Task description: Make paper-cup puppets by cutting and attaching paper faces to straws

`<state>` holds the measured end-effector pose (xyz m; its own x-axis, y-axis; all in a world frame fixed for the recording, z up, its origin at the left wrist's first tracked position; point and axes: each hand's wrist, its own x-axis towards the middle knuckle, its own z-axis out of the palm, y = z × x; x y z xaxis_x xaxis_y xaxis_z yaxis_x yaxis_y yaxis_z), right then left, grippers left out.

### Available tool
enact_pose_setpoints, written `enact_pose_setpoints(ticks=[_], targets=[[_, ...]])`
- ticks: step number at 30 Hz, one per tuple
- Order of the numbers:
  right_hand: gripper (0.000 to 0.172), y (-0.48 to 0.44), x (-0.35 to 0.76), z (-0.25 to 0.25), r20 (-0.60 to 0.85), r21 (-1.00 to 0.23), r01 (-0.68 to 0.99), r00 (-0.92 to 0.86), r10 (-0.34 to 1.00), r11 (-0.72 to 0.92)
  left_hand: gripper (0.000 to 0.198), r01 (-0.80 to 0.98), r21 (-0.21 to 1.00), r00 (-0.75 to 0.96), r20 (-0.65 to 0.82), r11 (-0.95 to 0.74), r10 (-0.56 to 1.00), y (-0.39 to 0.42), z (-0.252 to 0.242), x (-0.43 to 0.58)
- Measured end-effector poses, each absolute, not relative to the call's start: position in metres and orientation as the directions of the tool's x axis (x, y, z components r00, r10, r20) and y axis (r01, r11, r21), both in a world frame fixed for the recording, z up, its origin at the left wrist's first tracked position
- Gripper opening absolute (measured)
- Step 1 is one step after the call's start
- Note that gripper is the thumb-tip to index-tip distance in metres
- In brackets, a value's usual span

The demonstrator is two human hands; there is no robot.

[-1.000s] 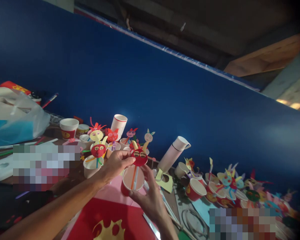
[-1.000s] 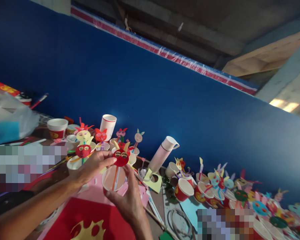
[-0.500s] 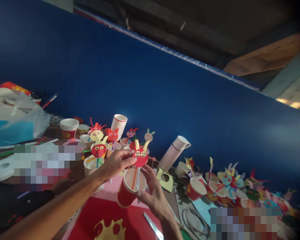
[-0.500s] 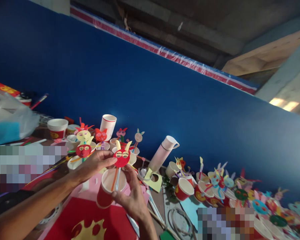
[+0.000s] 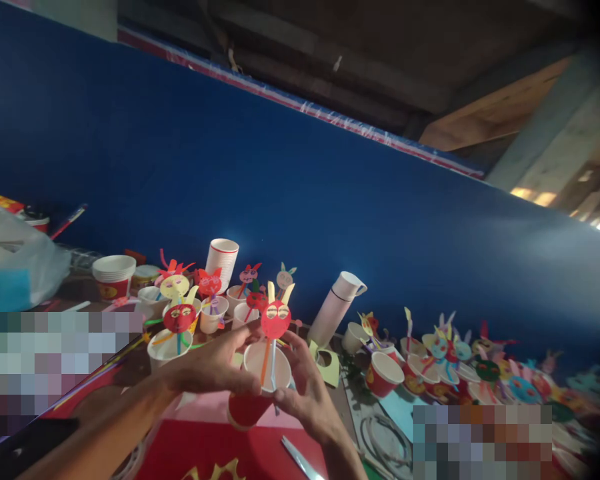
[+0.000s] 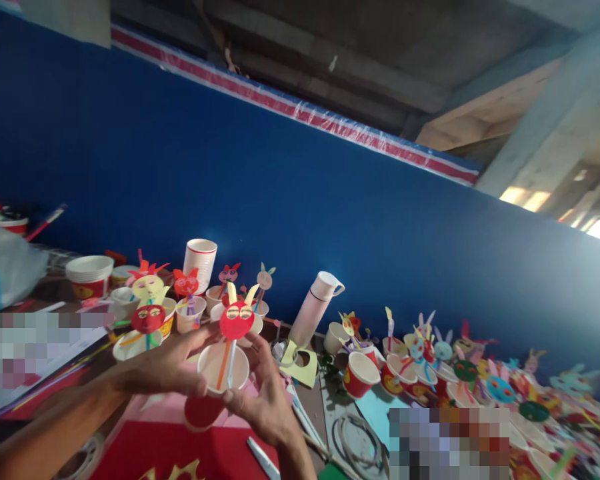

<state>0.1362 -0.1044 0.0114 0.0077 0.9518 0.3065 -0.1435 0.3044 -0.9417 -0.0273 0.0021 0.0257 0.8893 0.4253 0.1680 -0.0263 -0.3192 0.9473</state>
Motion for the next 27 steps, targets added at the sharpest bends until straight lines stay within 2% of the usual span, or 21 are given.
enact_pose_setpoints(ticks=[2,6,10,14,17,19,20,24,27], targets=[[0.072,-0.105,0.138,0.012,0.323,-0.935,-0.157,-0.006,0.946,0.318,0.086,0.039,0.932,0.902,0.123,-0.362,0.413,-0.001,0.027,-0.028],[0.072,-0.104,0.141,0.005,0.336,-0.932,-0.148,-0.018,0.942,0.330,0.089,0.178,0.901,0.859,0.053,-0.395,0.509,-0.009,0.039,-0.028],[0.070,-0.101,0.143,-0.004,0.356,-0.934,-0.057,-0.022,0.934,0.354,0.077,0.153,0.897,0.867,0.080,-0.415,0.491,-0.011,0.046,-0.029],[0.074,-0.097,0.149,-0.011,0.345,-0.938,0.027,0.021,0.938,0.345,0.077,0.104,0.939,0.855,0.084,-0.327,0.512,0.000,0.032,-0.028],[0.053,-0.093,0.157,-0.015,0.320,-0.947,0.079,0.135,0.938,0.312,0.080,0.041,0.968,0.843,0.100,-0.247,0.529,0.009,0.020,-0.027],[0.034,-0.090,0.162,-0.017,0.302,-0.951,0.108,0.153,0.941,0.288,0.080,-0.003,0.973,0.836,0.130,-0.231,0.534,0.012,0.017,-0.027],[0.030,-0.089,0.163,-0.017,0.289,-0.955,0.109,0.134,0.948,0.275,0.077,-0.022,0.973,0.835,0.145,-0.231,0.531,0.013,0.017,-0.027],[0.029,-0.086,0.160,-0.020,0.194,-0.980,0.064,0.047,0.980,0.191,0.065,-0.070,0.969,0.825,0.190,-0.237,0.532,0.009,0.024,-0.026],[0.028,-0.086,0.156,-0.021,0.131,-0.989,0.079,0.079,0.988,0.125,0.068,-0.047,0.966,0.814,0.185,-0.256,0.550,0.005,0.031,-0.026]])
